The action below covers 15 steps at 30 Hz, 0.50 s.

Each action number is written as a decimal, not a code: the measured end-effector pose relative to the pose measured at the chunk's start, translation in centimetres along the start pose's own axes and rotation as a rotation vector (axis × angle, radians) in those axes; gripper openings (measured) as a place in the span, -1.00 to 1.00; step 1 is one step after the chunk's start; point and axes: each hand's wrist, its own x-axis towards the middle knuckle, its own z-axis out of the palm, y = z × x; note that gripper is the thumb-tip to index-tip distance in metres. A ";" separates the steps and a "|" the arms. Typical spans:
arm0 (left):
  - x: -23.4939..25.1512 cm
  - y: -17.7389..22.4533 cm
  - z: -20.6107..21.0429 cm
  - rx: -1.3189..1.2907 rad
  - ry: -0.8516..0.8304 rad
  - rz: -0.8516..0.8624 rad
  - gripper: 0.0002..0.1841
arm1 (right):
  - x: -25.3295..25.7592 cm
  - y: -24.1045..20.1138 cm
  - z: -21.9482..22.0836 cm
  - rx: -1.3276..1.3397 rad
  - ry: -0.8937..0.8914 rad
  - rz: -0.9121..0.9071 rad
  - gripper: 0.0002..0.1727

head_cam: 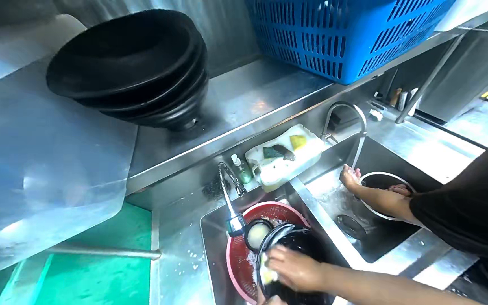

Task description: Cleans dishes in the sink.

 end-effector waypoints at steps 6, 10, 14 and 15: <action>0.8 2.1 1.3 0.256 0.094 0.257 0.21 | -1.1 2.9 -3.2 -0.280 -0.126 0.503 -0.58; 1.7 1.4 2.2 0.275 0.090 0.300 -0.09 | -1.6 -1.2 1.2 0.202 -0.053 0.515 -0.60; 2.2 1.1 3.9 0.376 0.147 0.308 -0.26 | 0.3 -3.7 1.6 0.390 0.222 0.386 -0.58; 2.3 1.4 3.7 0.387 0.172 0.326 -0.25 | -0.4 -3.5 1.5 0.339 0.171 0.319 -0.60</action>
